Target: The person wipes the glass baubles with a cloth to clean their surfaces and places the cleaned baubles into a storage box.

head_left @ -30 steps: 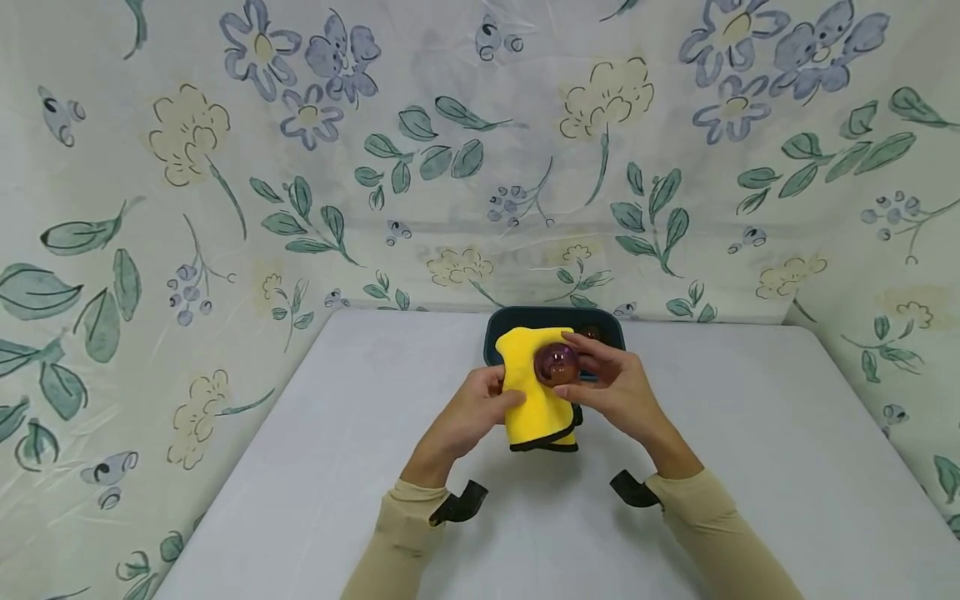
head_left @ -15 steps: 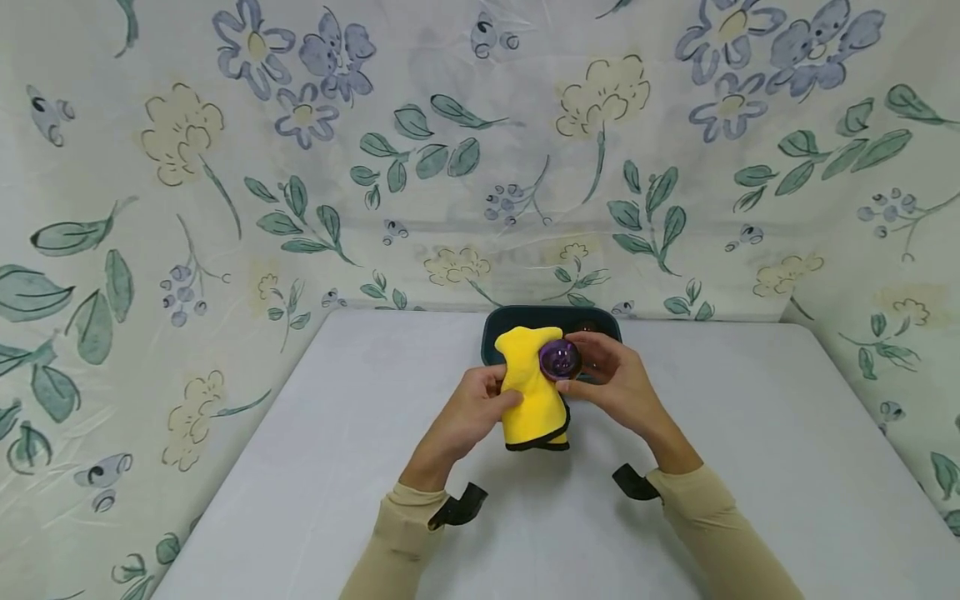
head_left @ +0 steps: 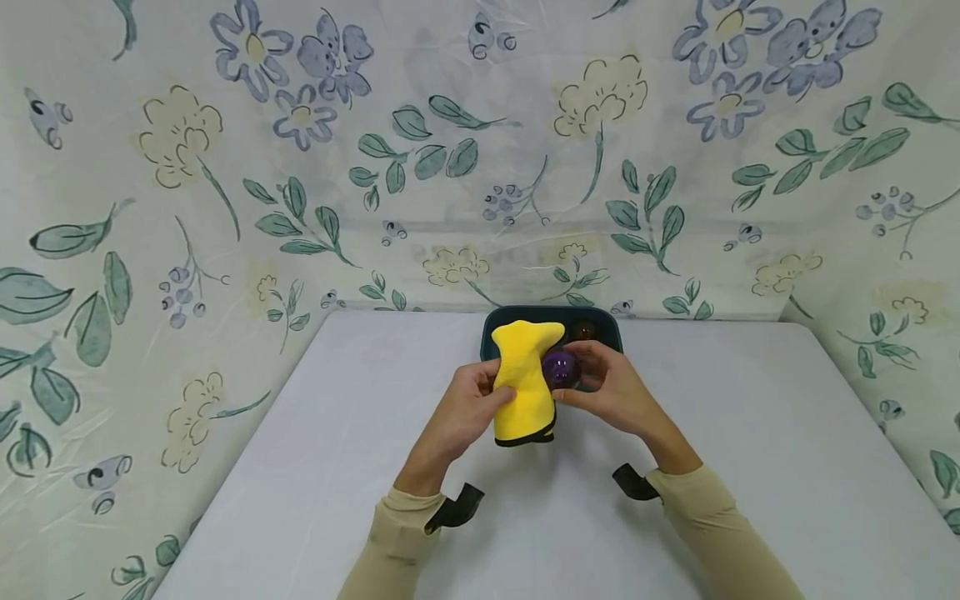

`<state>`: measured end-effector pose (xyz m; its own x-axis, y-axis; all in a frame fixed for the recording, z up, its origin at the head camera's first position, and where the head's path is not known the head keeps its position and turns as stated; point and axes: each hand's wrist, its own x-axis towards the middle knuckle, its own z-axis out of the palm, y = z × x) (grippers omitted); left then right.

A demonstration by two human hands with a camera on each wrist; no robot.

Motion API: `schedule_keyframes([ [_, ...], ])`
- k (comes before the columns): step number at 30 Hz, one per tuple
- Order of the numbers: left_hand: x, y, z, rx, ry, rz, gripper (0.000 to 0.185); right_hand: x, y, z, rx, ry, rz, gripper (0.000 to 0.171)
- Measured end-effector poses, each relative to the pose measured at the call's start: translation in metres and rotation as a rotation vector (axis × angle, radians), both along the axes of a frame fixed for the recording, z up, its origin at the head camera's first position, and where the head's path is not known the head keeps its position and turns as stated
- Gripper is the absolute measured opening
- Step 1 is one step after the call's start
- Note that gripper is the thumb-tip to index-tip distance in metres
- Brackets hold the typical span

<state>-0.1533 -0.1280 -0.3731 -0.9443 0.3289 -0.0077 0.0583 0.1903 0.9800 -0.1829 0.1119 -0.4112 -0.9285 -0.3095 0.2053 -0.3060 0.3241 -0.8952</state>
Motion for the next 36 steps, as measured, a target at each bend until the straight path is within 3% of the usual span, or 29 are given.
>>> schedule_keyframes([
  [6, 0.004, 0.003, 0.003, -0.005, 0.039, 0.022, 0.043, 0.002, 0.0, 0.001, -0.023, -0.014, 0.029, 0.068],
  [16, 0.004, 0.005, 0.003, -0.054, 0.115, 0.077, 0.039, 0.003, 0.0, 0.0, 0.009, 0.075, 0.069, 0.06],
  [23, 0.003, 0.004, 0.002, -0.068, 0.127, 0.071, 0.037, 0.006, 0.002, 0.003, 0.084, 0.141, 0.077, 0.061],
  [29, 0.001, 0.003, 0.0, -0.12, 0.152, 0.065, 0.035, 0.01, -0.001, 0.006, 0.052, 0.13, 0.159, 0.062],
  [36, -0.001, 0.003, -0.004, -0.161, 0.144, 0.039, 0.032, 0.013, -0.001, 0.009, 0.001, 0.113, 0.197, 0.061],
])
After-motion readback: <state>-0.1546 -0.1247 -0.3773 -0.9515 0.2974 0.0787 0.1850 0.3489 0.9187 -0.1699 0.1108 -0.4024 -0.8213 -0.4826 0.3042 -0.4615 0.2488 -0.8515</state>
